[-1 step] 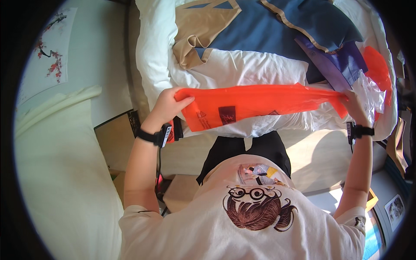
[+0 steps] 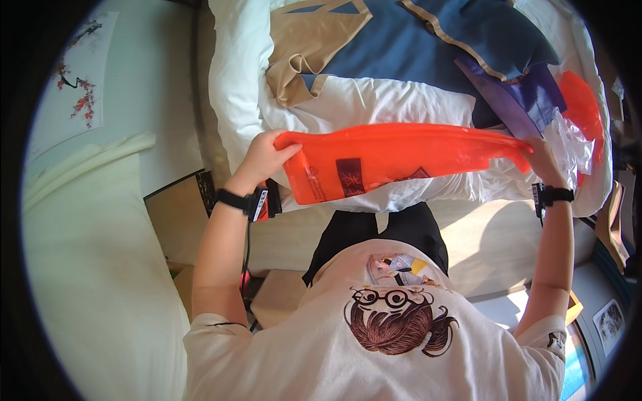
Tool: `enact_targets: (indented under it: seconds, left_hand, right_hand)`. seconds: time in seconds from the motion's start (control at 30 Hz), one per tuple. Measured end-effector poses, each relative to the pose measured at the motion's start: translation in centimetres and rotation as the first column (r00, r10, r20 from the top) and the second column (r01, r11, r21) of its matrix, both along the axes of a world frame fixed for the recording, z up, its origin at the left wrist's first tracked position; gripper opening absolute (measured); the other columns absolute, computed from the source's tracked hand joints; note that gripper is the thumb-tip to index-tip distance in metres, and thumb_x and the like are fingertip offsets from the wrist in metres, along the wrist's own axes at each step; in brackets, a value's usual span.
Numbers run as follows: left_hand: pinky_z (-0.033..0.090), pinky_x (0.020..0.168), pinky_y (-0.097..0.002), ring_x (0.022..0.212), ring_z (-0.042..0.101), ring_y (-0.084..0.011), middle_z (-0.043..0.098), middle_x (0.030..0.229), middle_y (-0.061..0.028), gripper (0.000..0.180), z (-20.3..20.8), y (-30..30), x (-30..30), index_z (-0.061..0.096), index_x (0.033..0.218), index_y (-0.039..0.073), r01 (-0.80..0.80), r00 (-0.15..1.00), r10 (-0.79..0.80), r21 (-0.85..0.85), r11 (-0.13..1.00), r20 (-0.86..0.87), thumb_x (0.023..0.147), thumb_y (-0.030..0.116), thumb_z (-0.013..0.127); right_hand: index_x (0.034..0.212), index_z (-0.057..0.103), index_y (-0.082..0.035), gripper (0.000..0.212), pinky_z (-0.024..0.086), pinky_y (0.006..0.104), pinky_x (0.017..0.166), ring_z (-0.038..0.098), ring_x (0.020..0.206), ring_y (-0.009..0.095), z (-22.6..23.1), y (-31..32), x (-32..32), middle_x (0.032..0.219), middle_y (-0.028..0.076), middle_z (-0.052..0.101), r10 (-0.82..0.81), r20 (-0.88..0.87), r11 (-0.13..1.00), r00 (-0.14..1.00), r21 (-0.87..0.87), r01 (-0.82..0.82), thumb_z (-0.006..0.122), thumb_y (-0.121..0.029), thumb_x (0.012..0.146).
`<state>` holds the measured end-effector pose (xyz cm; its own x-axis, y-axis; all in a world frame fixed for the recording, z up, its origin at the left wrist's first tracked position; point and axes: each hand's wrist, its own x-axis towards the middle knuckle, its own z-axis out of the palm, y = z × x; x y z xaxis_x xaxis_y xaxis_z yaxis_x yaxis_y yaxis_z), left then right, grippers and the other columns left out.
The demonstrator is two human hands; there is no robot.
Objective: The person folds several orange and white plastic bags on a bed. They smooth and crease each bag, then place the folded items into a small pile. The person handles the bags one at a time and uses both hands to align and fold them.
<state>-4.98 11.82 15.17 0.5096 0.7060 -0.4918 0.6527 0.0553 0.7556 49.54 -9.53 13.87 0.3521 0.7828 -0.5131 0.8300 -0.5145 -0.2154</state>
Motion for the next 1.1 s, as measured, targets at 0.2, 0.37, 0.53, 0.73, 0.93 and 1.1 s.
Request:
enact_targets:
  seconds: [0.2,0.37,0.53,0.73,0.93,1.1]
  left_hand:
    - [0.050,0.071,-0.0315,0.076,0.066,-0.0193,0.070,0.085,-0.0110,0.025,-10.6,1.0,-1.2,0.066,0.097,-0.002,-0.220,0.975,0.222,0.165,0.962,0.005,0.084,0.019,0.069]
    - [0.049,0.069,-0.0296,0.074,0.064,-0.0153,0.069,0.083,-0.0073,0.024,-12.2,1.4,-2.6,0.066,0.095,-0.001,-0.426,0.905,0.423,0.115,0.897,0.049,0.085,0.020,0.070]
    - [0.049,0.071,-0.0253,0.079,0.061,-0.0079,0.068,0.091,-0.0011,0.022,-13.5,0.9,-3.6,0.066,0.101,-0.001,-0.426,0.902,0.426,-0.013,0.905,0.071,0.087,0.015,0.070]
    - [0.048,0.085,-0.0267,0.093,0.062,-0.0121,0.066,0.104,-0.0050,0.026,-14.5,-0.8,-4.6,0.062,0.109,-0.002,-0.399,0.872,0.466,-0.337,0.853,0.148,0.086,0.009,0.068]
    - [0.048,0.088,-0.0289,0.097,0.063,-0.0143,0.066,0.109,-0.0063,0.027,-13.4,-1.3,-4.5,0.062,0.112,-0.002,-0.374,0.889,0.443,-0.378,0.847,0.112,0.087,0.006,0.066]
    - [0.048,0.087,-0.0275,0.096,0.062,-0.0134,0.066,0.106,-0.0050,0.025,-13.7,-1.5,-4.5,0.063,0.111,-0.001,-0.395,0.876,0.473,-0.416,0.819,0.099,0.087,0.004,0.066]
  right_hand:
    - [0.110,0.063,-0.006,0.031,0.045,0.0410,0.091,0.057,0.105,0.033,-3.1,6.3,-11.6,0.111,0.012,0.063,0.219,0.025,0.796,0.975,0.573,-0.193,0.066,-0.012,0.080]
    - [0.124,0.057,-0.011,0.042,0.041,0.0445,0.101,0.052,0.116,0.031,-5.2,8.2,-26.5,0.127,0.011,0.055,0.484,-0.017,0.672,0.875,0.648,-0.359,0.065,-0.015,0.083]
    - [0.130,0.054,-0.011,0.045,0.031,0.0425,0.111,0.043,0.129,0.028,-8.0,7.3,-32.1,0.143,0.010,0.043,0.668,0.025,0.634,0.744,0.505,-0.586,0.060,-0.020,0.086]
    - [0.136,0.048,-0.012,0.055,0.027,0.0406,0.114,0.038,0.134,0.027,-8.8,9.0,-30.9,0.146,0.011,0.039,0.618,0.059,0.690,0.784,0.437,-0.577,0.064,-0.022,0.084]
    - [0.139,0.043,-0.012,0.073,0.024,0.0449,0.115,0.044,0.129,0.025,-8.1,14.7,-30.5,0.137,0.011,0.048,0.508,0.232,0.705,0.830,0.441,-0.555,0.075,-0.024,0.074]
    - [0.119,0.053,-0.009,0.055,0.027,0.0438,0.112,0.058,0.104,0.022,-7.6,15.5,-28.7,0.096,0.006,0.064,0.560,0.132,0.733,0.818,0.380,-0.564,0.076,-0.024,0.071]
